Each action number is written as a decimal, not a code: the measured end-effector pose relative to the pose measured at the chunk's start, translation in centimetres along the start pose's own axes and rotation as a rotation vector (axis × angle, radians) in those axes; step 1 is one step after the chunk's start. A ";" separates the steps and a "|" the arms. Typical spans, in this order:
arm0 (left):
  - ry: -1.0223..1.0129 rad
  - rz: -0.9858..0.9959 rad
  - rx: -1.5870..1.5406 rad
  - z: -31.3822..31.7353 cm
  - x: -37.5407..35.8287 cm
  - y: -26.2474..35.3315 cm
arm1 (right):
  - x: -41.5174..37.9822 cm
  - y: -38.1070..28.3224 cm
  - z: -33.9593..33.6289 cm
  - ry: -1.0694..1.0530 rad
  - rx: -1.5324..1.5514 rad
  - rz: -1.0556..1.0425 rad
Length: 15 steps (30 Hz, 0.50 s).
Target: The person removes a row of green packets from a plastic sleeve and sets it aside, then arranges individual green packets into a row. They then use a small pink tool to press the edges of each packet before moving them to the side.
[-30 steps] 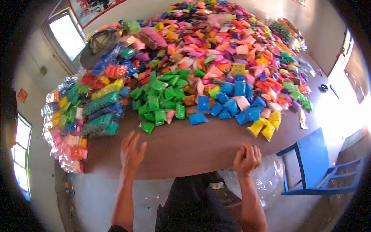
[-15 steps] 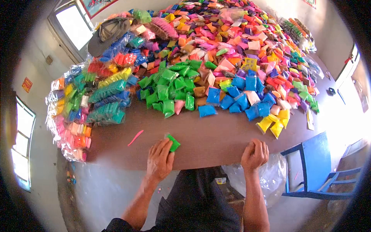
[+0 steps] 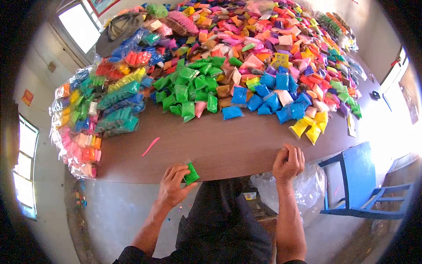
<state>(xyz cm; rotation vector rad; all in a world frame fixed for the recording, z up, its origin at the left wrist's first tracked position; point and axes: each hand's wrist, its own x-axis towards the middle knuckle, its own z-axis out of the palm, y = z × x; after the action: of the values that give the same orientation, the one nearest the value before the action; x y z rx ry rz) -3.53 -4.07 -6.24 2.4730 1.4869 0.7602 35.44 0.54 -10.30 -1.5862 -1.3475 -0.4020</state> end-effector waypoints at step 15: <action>0.321 -0.411 -0.222 0.6 4.3 -4.1 | -0.3 0.6 0.2 0.007 -0.004 -0.031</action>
<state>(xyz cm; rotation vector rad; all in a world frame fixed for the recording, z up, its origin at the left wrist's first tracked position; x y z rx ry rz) -4.78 1.69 -6.83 1.8611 1.8185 1.1947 35.85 0.59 -10.85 -1.5677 -1.3681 -0.4289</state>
